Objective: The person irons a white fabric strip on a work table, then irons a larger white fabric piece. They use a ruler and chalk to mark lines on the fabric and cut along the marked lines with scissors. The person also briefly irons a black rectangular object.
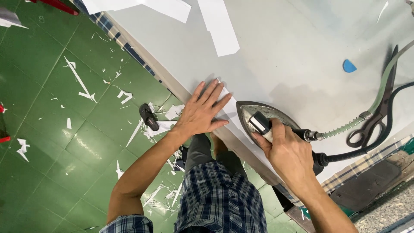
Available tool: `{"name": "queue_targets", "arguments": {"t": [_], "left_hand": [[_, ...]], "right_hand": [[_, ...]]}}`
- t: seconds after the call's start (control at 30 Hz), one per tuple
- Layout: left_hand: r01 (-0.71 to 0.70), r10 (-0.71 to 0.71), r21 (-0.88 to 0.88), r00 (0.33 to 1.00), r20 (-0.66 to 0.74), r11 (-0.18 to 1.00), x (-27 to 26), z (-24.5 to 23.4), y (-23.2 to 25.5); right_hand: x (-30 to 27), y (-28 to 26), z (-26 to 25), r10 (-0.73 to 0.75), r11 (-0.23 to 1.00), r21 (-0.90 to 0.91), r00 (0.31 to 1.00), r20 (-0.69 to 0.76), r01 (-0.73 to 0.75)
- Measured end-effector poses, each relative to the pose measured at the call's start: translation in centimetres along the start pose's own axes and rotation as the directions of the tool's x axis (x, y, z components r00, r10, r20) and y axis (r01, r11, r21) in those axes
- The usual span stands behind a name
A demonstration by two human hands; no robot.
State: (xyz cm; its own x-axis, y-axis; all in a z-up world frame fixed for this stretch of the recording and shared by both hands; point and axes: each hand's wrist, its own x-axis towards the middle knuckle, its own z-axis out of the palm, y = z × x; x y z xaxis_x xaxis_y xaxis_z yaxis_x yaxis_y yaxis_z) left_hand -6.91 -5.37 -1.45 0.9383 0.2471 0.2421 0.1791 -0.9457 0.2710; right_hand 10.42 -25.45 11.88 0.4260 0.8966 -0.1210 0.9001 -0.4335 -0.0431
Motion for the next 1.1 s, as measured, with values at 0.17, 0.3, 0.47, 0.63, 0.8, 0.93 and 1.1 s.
{"name": "queue_targets", "arguments": {"t": [0.17,0.3,0.47,0.63,0.8,0.93,1.1], "left_hand": [[0.042,-0.035,0.031,0.982,-0.187,0.999,0.5,-1.1,-0.4],[0.014,0.042,0.141,0.921,-0.387,0.99,0.4,-0.5,0.2],[-0.082,0.107,0.081,0.925,-0.365,0.993,1.8,-0.7,2.1],[-0.119,0.11,-0.054,0.983,-0.146,0.991,2.1,-0.3,1.8],[-0.014,0.012,-0.116,1.0,-0.019,0.993,1.2,-0.8,0.2],[0.002,-0.002,-0.074,1.0,0.004,0.997,0.6,-0.7,-0.5],[0.038,-0.038,-0.053,0.999,0.006,0.998,0.4,-0.8,-0.6]], "right_hand": [[0.3,-0.1,-0.6,0.011,0.999,0.046,0.998,0.058,-0.013],[0.5,-0.1,-0.9,0.024,0.996,0.086,0.994,0.103,-0.033],[0.6,0.3,-1.2,0.033,0.981,0.18,0.979,0.2,-0.069],[0.8,0.3,-1.9,0.037,0.962,0.253,0.968,0.247,-0.102],[0.8,0.2,-2.1,0.022,0.964,0.255,0.975,0.223,-0.08],[0.7,0.6,-1.1,0.011,0.973,0.222,0.972,0.235,-0.065],[0.5,0.5,-0.8,0.029,0.982,0.175,0.967,0.252,-0.075]]}}
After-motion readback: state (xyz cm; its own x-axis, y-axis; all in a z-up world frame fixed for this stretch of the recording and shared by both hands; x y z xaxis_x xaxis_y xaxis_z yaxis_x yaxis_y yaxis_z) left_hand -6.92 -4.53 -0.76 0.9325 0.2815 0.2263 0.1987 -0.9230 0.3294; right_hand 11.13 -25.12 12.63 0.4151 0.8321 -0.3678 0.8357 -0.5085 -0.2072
